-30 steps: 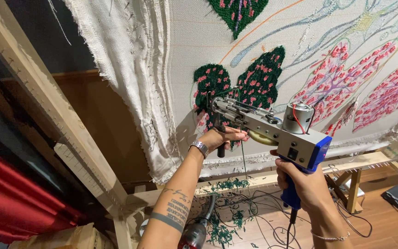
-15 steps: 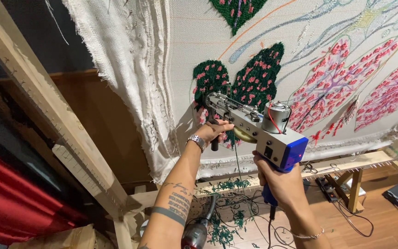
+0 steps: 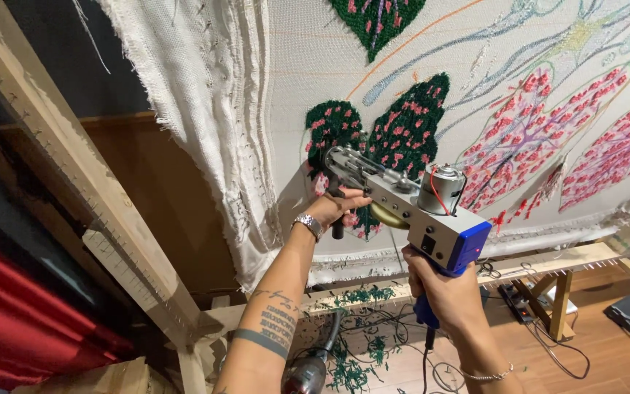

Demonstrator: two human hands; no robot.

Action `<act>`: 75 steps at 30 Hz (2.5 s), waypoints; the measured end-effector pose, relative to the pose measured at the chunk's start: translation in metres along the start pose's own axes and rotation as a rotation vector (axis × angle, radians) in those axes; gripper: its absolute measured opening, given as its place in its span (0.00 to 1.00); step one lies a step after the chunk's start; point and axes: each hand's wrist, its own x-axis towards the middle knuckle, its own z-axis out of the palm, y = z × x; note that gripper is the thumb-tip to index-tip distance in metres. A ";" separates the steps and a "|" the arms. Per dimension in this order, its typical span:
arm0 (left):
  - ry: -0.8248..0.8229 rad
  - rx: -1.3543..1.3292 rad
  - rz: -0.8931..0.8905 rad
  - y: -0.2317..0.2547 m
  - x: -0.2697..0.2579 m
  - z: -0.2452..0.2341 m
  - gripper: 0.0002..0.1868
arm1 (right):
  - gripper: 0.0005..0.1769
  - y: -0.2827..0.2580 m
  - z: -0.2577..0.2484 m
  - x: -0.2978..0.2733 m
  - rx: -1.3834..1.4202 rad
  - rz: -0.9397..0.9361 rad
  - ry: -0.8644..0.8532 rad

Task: Using a tufting gun to fill in a leaf design on a rug canvas.

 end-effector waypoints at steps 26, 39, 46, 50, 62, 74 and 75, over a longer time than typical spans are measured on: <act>-0.240 0.036 0.023 0.011 -0.039 0.057 0.24 | 0.11 -0.004 -0.085 -0.015 -0.035 0.099 -0.032; -0.236 -0.035 0.047 -0.006 -0.026 0.060 0.28 | 0.15 -0.013 -0.088 -0.011 -0.028 0.053 -0.103; -0.304 -0.099 0.037 0.008 -0.035 0.062 0.24 | 0.16 -0.020 -0.092 -0.015 -0.024 0.012 -0.148; -0.265 0.039 0.065 0.027 -0.035 0.063 0.18 | 0.16 -0.019 -0.096 -0.012 -0.022 -0.007 -0.126; -0.406 -0.033 0.098 0.022 -0.050 0.050 0.17 | 0.10 0.000 -0.108 -0.001 0.156 0.061 -0.148; -0.161 0.239 -0.014 0.023 -0.067 0.062 0.15 | 0.19 -0.028 -0.101 0.006 0.106 0.128 -0.206; -0.156 0.231 -0.003 0.023 -0.069 0.063 0.14 | 0.19 -0.032 -0.101 0.007 0.103 0.149 -0.218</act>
